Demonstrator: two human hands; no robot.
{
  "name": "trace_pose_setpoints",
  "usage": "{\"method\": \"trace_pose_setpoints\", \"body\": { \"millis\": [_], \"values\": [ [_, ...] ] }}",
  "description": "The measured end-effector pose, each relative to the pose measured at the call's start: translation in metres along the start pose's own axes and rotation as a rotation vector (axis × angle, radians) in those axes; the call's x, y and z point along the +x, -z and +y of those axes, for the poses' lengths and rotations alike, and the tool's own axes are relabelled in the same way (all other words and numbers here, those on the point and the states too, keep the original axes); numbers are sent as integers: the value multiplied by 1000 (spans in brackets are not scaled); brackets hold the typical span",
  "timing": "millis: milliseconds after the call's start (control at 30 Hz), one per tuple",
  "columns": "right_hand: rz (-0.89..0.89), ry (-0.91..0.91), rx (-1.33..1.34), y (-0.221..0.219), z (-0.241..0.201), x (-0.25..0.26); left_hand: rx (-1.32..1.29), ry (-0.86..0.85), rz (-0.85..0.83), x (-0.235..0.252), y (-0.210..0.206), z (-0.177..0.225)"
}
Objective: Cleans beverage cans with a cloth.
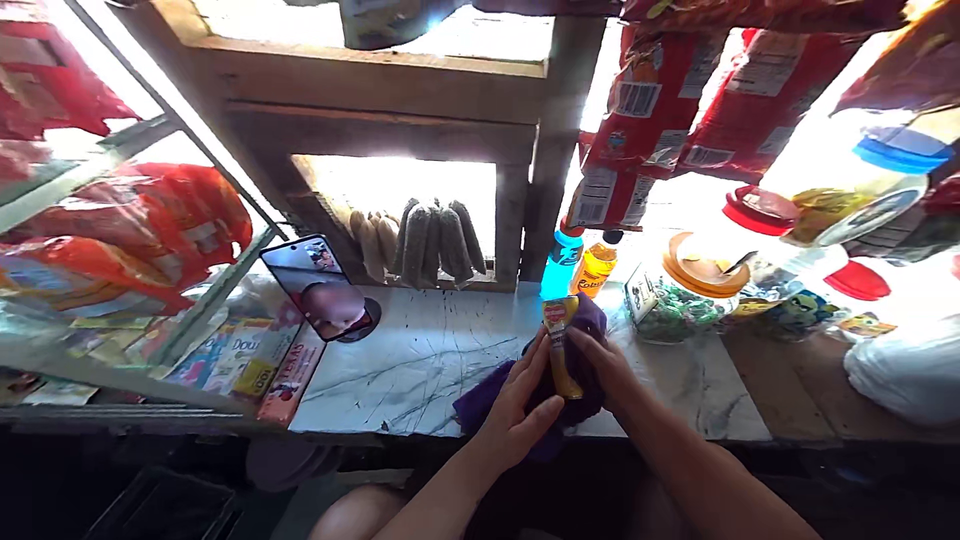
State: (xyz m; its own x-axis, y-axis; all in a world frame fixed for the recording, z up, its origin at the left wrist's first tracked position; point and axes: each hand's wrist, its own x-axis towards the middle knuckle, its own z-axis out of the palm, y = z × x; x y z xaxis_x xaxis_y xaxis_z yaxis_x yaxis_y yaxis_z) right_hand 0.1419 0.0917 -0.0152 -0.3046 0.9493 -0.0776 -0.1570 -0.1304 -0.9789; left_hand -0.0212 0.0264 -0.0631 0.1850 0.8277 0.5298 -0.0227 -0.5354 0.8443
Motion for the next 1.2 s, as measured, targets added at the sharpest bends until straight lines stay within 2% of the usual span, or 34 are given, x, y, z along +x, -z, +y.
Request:
{"method": "trace_pose_setpoints", "body": {
  "millis": [67, 167, 300, 533, 633, 933, 1067, 1200],
  "values": [
    [-41, -68, 239, 3, -4, 3, 236, -59, -3, 3, 3, 0],
    [-104, -69, 408, 5, -3, 4, 486, -64, 50, 4, 4, -4],
    [-236, -118, 437, 5, -1, -4, 397, -26, 73, 7, 7, -14],
    [-341, -151, 446, 3, 3, -8, 379, -103, 30, 6, 12, -13],
    [-331, -169, 474, 0, 5, -7, 386, -126, 39, 6, 13, -15],
    [-119, -135, 51, -4, 0, -4, 555, -195, -28, -2, 5, -11],
    [-50, -2, -113, -11, 10, -13, 706, -256, -31, -2, 11, -9],
    [-77, 56, -211, -19, 16, -19, 763, -243, 8, 1, 20, -4]
  ]
}}
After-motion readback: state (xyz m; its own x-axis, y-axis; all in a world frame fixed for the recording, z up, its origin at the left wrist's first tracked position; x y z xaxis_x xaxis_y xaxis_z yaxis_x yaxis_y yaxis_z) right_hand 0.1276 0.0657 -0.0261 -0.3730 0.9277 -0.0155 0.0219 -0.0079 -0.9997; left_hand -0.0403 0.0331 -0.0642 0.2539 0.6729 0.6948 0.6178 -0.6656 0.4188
